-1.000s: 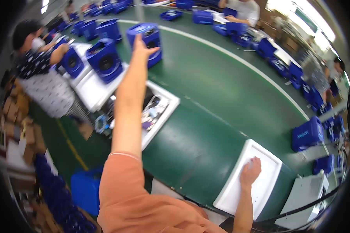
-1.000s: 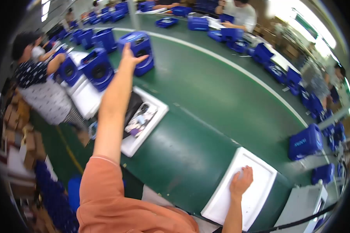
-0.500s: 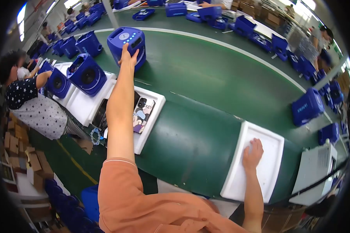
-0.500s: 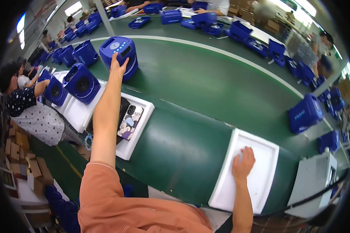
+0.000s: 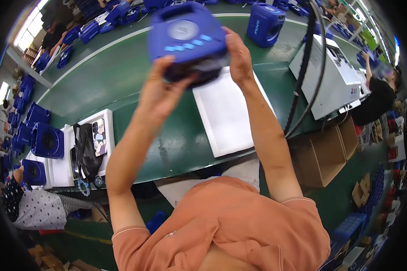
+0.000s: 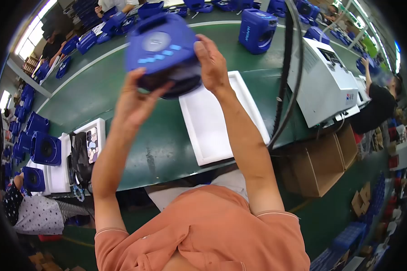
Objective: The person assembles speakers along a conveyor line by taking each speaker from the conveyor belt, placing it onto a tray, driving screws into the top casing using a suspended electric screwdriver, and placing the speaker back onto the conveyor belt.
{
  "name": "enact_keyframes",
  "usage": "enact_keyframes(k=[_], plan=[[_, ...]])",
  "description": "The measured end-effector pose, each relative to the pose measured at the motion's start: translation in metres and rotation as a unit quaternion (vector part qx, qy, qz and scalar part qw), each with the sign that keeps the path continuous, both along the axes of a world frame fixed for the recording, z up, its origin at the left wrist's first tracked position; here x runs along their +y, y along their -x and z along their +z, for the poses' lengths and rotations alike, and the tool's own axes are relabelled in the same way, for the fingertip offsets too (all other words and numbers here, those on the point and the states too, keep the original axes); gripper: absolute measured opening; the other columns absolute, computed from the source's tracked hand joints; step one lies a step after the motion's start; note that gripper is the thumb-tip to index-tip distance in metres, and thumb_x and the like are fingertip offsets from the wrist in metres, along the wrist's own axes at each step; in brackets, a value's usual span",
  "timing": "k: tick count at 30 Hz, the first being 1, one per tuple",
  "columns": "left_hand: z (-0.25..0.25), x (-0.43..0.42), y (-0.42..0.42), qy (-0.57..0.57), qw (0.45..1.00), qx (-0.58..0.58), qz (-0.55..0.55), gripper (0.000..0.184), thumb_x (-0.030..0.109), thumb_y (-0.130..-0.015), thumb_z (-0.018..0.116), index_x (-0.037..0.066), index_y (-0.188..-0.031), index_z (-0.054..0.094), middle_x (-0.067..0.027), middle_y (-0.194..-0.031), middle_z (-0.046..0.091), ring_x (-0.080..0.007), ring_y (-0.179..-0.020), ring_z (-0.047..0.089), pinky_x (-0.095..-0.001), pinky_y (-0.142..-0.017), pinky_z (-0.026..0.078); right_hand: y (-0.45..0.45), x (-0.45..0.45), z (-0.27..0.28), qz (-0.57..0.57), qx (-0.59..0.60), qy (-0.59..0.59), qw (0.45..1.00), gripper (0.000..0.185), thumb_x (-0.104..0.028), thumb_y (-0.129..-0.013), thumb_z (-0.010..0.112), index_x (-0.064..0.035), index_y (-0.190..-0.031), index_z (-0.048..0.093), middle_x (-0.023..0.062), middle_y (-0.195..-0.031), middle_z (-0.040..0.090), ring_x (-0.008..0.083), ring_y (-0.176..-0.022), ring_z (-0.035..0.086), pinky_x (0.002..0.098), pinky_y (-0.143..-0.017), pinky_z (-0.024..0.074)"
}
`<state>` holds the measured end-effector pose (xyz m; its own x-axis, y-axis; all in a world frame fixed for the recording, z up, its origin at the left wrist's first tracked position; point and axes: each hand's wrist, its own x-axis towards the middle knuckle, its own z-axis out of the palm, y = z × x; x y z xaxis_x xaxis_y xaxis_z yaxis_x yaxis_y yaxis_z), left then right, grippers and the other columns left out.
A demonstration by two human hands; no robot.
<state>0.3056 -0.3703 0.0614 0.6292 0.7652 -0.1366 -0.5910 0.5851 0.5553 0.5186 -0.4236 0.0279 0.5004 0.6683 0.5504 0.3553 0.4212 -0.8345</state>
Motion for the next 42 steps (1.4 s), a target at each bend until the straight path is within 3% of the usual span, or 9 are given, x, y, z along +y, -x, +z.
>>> enact_keyframes(k=[9, 16, 20, 30, 33, 34, 37, 38, 42], plan=[[-0.043, -0.068, -0.11, 0.131, 0.982, 0.119, -0.069, 0.071, 0.035, -0.091, 0.078, 0.006, -0.146, 0.044, -0.0182, -0.142, 0.05, -0.0387, -0.132, 0.052, -0.0578, -0.11, 0.048, -0.079, -0.048, -0.074, -0.102, 0.267, -0.012, 0.958, 0.052, -0.039, -0.102, 0.053, 0.0047, -0.126, 0.068, 0.0131, -0.123, 0.071, 0.0205, -0.113, 0.064, 0.0317, -0.101, 0.0458], [-0.06, -0.071, -0.058, -0.027, 0.944, 0.292, -0.152, 0.098, 0.036, -0.088, 0.081, 0.009, -0.158, 0.018, -0.0181, -0.127, 0.048, -0.0324, -0.112, 0.063, -0.0532, -0.086, 0.06, -0.019, 0.001, 0.129, -0.226, -0.081, -0.168, 0.956, 0.045, -0.022, -0.093, 0.062, 0.0031, -0.131, 0.061, 0.0193, -0.12, 0.068, 0.0289, -0.114, 0.066, 0.0416, -0.101, 0.0499], [-0.09, -0.059, -0.044, -0.166, 0.928, 0.315, -0.106, 0.093, 0.036, -0.09, 0.08, 0.006, -0.157, 0.023, -0.0122, -0.119, 0.052, -0.0216, -0.101, 0.061, -0.0455, -0.087, 0.056, -0.081, 0.088, 0.232, -0.563, -0.232, -0.201, 0.768, 0.08, -0.024, -0.095, 0.062, 0.0163, -0.152, 0.023, 0.0399, -0.148, 0.043, 0.0489, -0.137, 0.047, 0.0502, -0.117, 0.0361], [-0.155, 0.009, -0.044, -0.354, 0.874, 0.331, 0.047, 0.087, 0.058, -0.096, 0.063, -0.001, -0.153, 0.036, -0.0246, -0.143, 0.044, -0.0312, -0.127, 0.05, -0.0416, -0.11, 0.04, -0.188, 0.088, 0.311, -0.349, -0.05, -0.1, 0.93, 0.059, -0.03, -0.085, 0.069, 0.0063, -0.13, 0.058, 0.0218, -0.096, 0.073, 0.0309, -0.082, 0.073, 0.0417, -0.068, 0.0565], [-0.127, 0.023, -0.071, -0.361, 0.889, 0.275, 0.065, 0.093, 0.061, -0.095, 0.061, -0.001, -0.157, 0.03, -0.0289, -0.152, 0.038, -0.0376, -0.142, 0.041, -0.0445, -0.118, 0.033, -0.071, 0.037, 0.305, -0.374, -0.072, -0.056, 0.923, 0.06, -0.028, -0.088, 0.066, 0.0069, -0.135, 0.056, 0.0269, -0.112, 0.07, 0.0338, -0.1, 0.072, 0.0428, -0.084, 0.0562], [-0.119, 0.028, -0.083, -0.362, 0.892, 0.263, 0.07, 0.097, 0.063, -0.094, 0.061, -0.001, -0.158, 0.027, -0.0304, -0.155, 0.035, -0.0394, -0.146, 0.037, -0.0455, -0.12, 0.03, -0.174, 0.105, 0.3, -0.47, -0.155, -0.29, 0.819, 0.065, -0.036, -0.092, 0.064, 0.0069, -0.139, 0.053, 0.0333, -0.133, 0.06, 0.0378, -0.123, 0.062, 0.0439, -0.105, 0.0474], [-0.094, 0.04, -0.11, -0.399, 0.879, 0.257, 0.052, 0.106, 0.059, -0.088, 0.068, -0.001, -0.161, 0.019, -0.0314, -0.155, 0.035, -0.0396, -0.145, 0.038, -0.0452, -0.12, 0.03, -0.302, 0.148, 0.305, -0.667, -0.417, -0.1, 0.609, 0.073, -0.046, -0.097, 0.058, 0.0085, -0.144, 0.047, 0.0368, -0.148, 0.046, 0.0411, -0.138, 0.049, 0.0446, -0.117, 0.0356], [-0.093, 0.043, -0.119, -0.402, 0.882, 0.244, 0.035, 0.107, 0.055, -0.087, 0.069, 0.0, -0.162, 0.016, -0.0308, -0.154, 0.035, -0.0381, -0.144, 0.04, -0.0442, -0.119, 0.032, -0.201, 0.11, 0.299, -0.476, -0.19, -0.179, 0.84, 0.074, -0.052, -0.103, 0.05, 0.0125, -0.139, 0.051, 0.0383, -0.139, 0.053, 0.0435, -0.13, 0.055, 0.0461, -0.11, 0.041], [-0.101, 0.043, -0.133, -0.362, 0.911, 0.195, 0.039, 0.111, 0.042, -0.083, 0.073, 0.002, -0.163, 0.007, -0.0282, -0.144, 0.039, -0.0359, -0.134, 0.049, -0.0423, -0.113, 0.041, -0.126, 0.086, 0.278, -0.365, -0.178, -0.243, 0.881, 0.074, -0.055, -0.106, 0.047, 0.0151, -0.122, 0.062, 0.0337, -0.115, 0.068, 0.0417, -0.113, 0.064, 0.0462, -0.098, 0.0462]])
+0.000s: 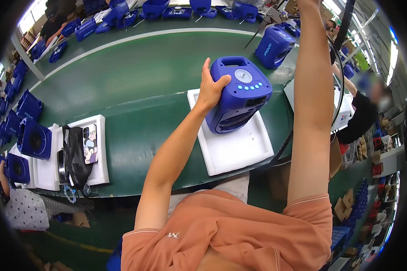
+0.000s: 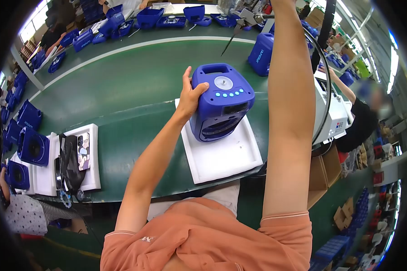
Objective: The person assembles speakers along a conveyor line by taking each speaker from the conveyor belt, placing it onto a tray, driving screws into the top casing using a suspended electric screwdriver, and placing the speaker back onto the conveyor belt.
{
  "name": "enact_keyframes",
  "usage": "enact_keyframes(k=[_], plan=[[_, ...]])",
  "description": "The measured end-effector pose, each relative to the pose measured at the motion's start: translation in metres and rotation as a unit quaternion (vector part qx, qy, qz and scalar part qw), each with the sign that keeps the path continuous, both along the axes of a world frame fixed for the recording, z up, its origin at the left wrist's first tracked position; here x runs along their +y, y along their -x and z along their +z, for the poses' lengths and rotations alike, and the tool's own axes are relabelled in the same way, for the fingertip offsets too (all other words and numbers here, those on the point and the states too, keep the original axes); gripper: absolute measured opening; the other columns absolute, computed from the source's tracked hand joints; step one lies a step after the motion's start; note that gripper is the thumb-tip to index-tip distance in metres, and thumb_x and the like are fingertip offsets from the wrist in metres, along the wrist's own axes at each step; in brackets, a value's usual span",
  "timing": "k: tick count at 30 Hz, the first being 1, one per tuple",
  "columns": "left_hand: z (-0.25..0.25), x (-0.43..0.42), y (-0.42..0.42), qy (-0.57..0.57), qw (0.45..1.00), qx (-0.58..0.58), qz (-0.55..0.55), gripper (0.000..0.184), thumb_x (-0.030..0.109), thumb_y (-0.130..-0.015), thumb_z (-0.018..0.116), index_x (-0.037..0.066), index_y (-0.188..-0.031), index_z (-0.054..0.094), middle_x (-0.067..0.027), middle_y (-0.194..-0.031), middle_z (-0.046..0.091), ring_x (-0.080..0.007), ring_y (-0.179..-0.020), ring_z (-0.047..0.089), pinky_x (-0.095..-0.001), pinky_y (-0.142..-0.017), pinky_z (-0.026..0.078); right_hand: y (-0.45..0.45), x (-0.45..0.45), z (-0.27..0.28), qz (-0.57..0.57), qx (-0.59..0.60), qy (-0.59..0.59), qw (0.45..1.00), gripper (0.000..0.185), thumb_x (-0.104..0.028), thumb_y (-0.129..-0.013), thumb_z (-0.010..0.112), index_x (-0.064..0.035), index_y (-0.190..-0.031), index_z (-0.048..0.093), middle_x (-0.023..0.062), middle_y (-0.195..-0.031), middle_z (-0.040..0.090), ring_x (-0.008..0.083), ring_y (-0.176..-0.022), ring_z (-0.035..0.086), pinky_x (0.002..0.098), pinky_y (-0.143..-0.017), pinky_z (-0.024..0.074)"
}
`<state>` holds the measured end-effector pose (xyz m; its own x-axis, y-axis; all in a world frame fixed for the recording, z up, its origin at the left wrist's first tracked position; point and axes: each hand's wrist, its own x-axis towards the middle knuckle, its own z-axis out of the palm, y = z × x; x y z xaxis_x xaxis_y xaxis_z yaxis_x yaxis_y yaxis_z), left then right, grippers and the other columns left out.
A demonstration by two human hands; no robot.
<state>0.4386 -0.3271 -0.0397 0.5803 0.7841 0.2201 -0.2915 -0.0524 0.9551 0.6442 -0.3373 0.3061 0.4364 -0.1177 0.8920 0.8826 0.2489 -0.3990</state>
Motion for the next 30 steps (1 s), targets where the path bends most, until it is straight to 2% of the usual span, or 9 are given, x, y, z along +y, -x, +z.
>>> enact_keyframes(k=[3, 6, 9, 15, 18, 21, 24, 27, 30], plan=[[0.011, -0.011, 0.007, 0.053, 0.997, -0.052, -0.008, 0.113, 0.035, -0.082, 0.074, 0.001, -0.162, 0.002, -0.0252, -0.137, 0.041, -0.0345, -0.128, 0.052, -0.0413, -0.108, 0.045, 0.031, -0.003, -0.018, 0.063, -0.002, 0.064, 0.996, 0.067, -0.051, -0.106, 0.05, 0.0134, -0.112, 0.065, 0.027, -0.105, 0.07, 0.0342, -0.099, 0.065, 0.0455, -0.09, 0.0473], [0.006, -0.007, 0.002, 0.057, 0.997, -0.057, -0.003, 0.115, 0.032, -0.081, 0.076, 0.0, -0.162, 0.0, -0.0258, -0.138, 0.039, -0.035, -0.127, 0.052, -0.041, -0.108, 0.046, 0.035, 0.024, -0.041, 0.035, -0.114, -0.025, 0.993, 0.061, -0.048, -0.107, 0.051, 0.0108, -0.101, 0.065, 0.0198, -0.087, 0.068, 0.0281, -0.082, 0.06, 0.046, -0.079, 0.0465], [0.004, -0.007, 0.002, 0.061, 0.996, -0.063, 0.003, 0.115, 0.031, -0.081, 0.076, 0.0, -0.162, 0.0, -0.0256, -0.137, 0.039, -0.0346, -0.127, 0.052, -0.041, -0.107, 0.047, 0.046, 0.017, -0.052, 0.015, -0.043, 0.09, 0.995, 0.059, -0.049, -0.107, 0.05, 0.0083, -0.099, 0.064, 0.0168, -0.076, 0.065, 0.0281, -0.074, 0.058, 0.046, -0.074, 0.0462], [0.012, -0.012, 0.006, 0.087, 0.994, -0.07, -0.007, 0.118, 0.034, -0.078, 0.078, -0.002, -0.161, 0.002, -0.0326, -0.15, 0.029, -0.0384, -0.134, 0.047, -0.0439, -0.112, 0.044, 0.027, 0.04, -0.068, -0.01, -0.064, 0.05, 0.997, 0.057, -0.05, -0.107, 0.05, 0.0046, -0.1, 0.065, 0.0141, -0.075, 0.065, 0.0269, -0.068, 0.06, 0.0416, -0.075, 0.0491], [0.002, -0.007, 0.0, 0.053, 0.997, -0.045, 0.015, 0.116, 0.032, -0.081, 0.076, -0.001, -0.161, -0.001, -0.0262, -0.137, 0.039, -0.0343, -0.125, 0.054, -0.0403, -0.105, 0.048, 0.037, 0.042, -0.071, 0.061, -0.063, 0.02, 0.996, 0.054, -0.05, -0.107, 0.051, 0.0019, -0.098, 0.065, 0.0092, -0.076, 0.064, 0.0212, -0.062, 0.056, 0.038, -0.067, 0.0479], [-0.004, -0.004, -0.003, 0.035, 0.999, -0.028, 0.028, 0.116, 0.032, -0.081, 0.077, -0.002, -0.161, -0.001, -0.0261, -0.137, 0.039, -0.0342, -0.125, 0.054, -0.0404, -0.105, 0.049, 0.049, 0.039, -0.071, 0.164, -0.012, 0.044, 0.985, 0.049, -0.048, -0.107, 0.052, -0.0007, -0.098, 0.064, 0.0033, -0.076, 0.062, 0.0145, -0.061, 0.054, 0.032, -0.059, 0.0453], [-0.006, -0.004, -0.005, 0.051, 0.998, -0.043, 0.019, 0.118, 0.031, -0.08, 0.078, -0.002, -0.161, -0.002, -0.026, -0.137, 0.039, -0.0343, -0.124, 0.054, -0.0406, -0.105, 0.049, 0.056, 0.036, -0.076, 0.148, -0.013, 0.06, 0.987, 0.046, -0.046, -0.108, 0.053, -0.0016, -0.099, 0.063, -0.0004, -0.074, 0.059, 0.0092, -0.061, 0.051, 0.0277, -0.055, 0.0417], [-0.008, -0.003, -0.007, 0.04, 0.998, -0.043, 0.025, 0.12, 0.031, -0.079, 0.079, -0.001, -0.161, -0.003, -0.0259, -0.138, 0.038, -0.0342, -0.125, 0.054, -0.0407, -0.105, 0.049, 0.063, 0.016, -0.083, 0.144, -0.07, 0.177, 0.971, 0.047, -0.046, -0.107, 0.054, -0.0007, -0.103, 0.065, -0.0018, -0.074, 0.058, 0.0076, -0.061, 0.049, 0.0283, -0.055, 0.0415], [-0.014, -0.003, -0.008, 0.028, 0.998, -0.044, 0.027, 0.121, 0.031, -0.08, 0.08, 0.0, -0.161, -0.005, -0.0255, -0.138, 0.037, -0.0344, -0.126, 0.053, -0.0407, -0.105, 0.049, 0.054, 0.051, -0.097, 0.18, -0.051, 0.033, 0.982, 0.049, -0.046, -0.107, 0.055, 0.0011, -0.104, 0.067, -0.0023, -0.075, 0.057, 0.0078, -0.063, 0.048, 0.0281, -0.056, 0.0405]])
